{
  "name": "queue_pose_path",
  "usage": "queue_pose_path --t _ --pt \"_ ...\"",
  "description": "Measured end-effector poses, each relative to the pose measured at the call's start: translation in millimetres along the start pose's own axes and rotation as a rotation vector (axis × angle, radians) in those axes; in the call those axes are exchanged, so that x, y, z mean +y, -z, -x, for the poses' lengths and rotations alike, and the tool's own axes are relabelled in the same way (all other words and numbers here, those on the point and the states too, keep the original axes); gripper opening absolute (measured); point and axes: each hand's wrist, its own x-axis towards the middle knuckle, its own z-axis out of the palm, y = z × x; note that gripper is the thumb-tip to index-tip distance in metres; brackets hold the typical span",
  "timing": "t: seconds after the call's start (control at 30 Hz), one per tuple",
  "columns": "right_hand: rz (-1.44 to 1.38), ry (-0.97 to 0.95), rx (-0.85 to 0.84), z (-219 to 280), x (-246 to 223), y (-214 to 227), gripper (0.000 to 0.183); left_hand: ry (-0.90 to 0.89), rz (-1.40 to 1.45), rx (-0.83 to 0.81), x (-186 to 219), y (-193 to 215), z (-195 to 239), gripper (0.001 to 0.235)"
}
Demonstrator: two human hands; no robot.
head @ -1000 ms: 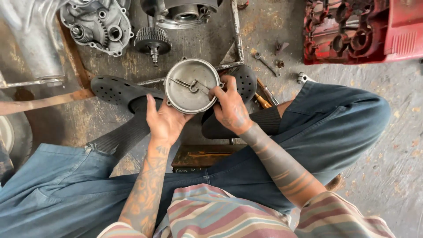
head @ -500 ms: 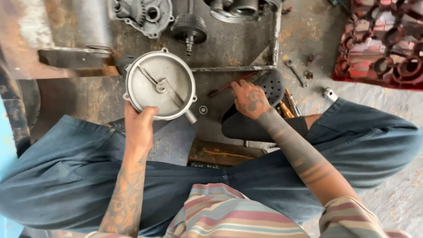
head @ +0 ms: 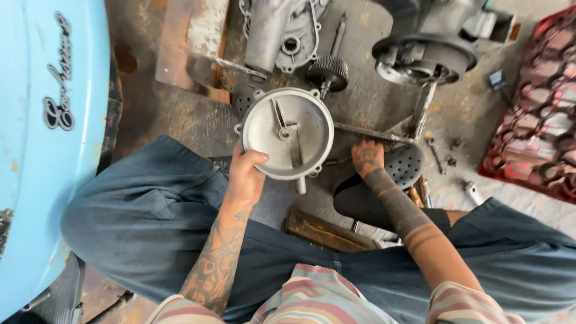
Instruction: Cleaning a motorcycle engine component using a toothbrush after working on the main engine block.
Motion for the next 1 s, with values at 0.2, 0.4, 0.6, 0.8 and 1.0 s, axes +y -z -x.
queue_pose_path --t 0.2,0.4,0.6,0.8,1.0 --pt "-0.007 0.242 0.524 42 3 54 0.026 0.090 0.192 -0.021 12 3 8 0.066" --pt "-0.108 0.044 0.115 43 -7 40 0.056 0.058 0.224 -0.044 55 -7 21 0.067" --pt "-0.069 -0.003 0.318 10 -8 20 0.033 -0.090 0.116 -0.082 79 -25 53 0.080" --pt "-0.384 0.378 0.536 24 7 24 0.040 0.050 0.276 0.133 112 -39 79 0.077" --pt "-0.405 0.282 0.375 95 89 60 0.052 0.092 0.609 0.185 163 -95 120 0.064"
